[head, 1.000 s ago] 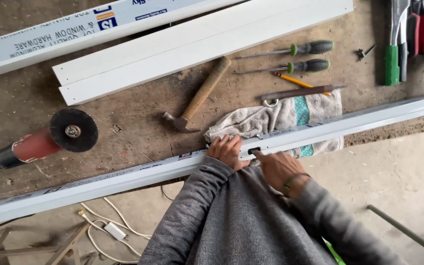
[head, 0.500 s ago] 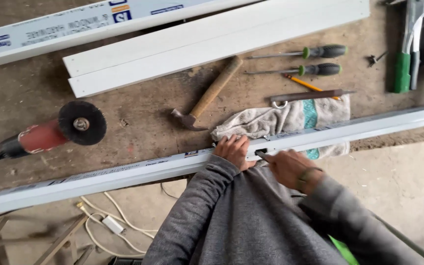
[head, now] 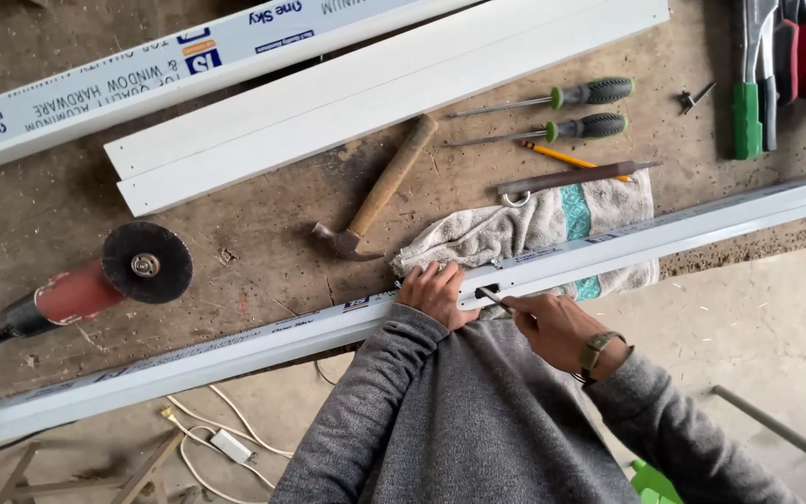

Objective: Filing the edges of a rectangular cutout in an aluminum frame followed by drilling a hole in the same frame.

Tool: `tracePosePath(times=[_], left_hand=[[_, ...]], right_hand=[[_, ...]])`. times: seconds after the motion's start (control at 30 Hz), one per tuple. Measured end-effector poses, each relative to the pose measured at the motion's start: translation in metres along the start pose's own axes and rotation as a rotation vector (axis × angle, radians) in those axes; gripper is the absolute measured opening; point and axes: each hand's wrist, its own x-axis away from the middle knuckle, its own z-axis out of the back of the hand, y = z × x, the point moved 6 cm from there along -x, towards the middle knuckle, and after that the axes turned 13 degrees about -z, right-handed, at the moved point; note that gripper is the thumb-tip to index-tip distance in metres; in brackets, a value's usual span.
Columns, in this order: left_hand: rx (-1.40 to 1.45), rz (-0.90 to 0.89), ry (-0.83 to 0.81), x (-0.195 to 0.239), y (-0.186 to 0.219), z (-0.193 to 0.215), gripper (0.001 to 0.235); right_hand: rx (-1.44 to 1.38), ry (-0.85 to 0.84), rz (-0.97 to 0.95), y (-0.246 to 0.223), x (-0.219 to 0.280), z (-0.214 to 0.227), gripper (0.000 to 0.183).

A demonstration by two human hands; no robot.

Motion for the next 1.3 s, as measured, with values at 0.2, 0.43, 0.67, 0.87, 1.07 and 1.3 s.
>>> tracePosePath(times=[0.2,0.43,0.67,0.87,1.07,1.3], left_hand=[[-0.028,-0.008,0.045,-0.003,0.002,0.003,0.071],[-0.035,-0.017,0.046,0.002,-0.001,-0.008,0.069],[-0.04,-0.015,0.022,0.007,-0.003,-0.018,0.07],[-0.057,-0.014,0.005,0.006,-0.004,-0.016,0.071],[-0.028,-0.012,-0.008,0.004,-0.005,-0.014,0.066],[-0.036,-0.031,0.003,0.003,-0.004,-0.014,0.068]], right_hand=[[0.047,0.045,0.012,-0.009,0.01,-0.009,0.037],[0.242,0.088,0.075,-0.023,0.002,-0.013,0.03],[0.285,0.041,0.061,-0.015,-0.019,-0.025,0.043],[0.241,0.076,0.038,0.002,-0.041,-0.037,0.039],[0.186,0.018,-0.009,-0.03,-0.003,-0.001,0.04],[0.202,0.078,-0.039,-0.027,0.0,0.005,0.041]])
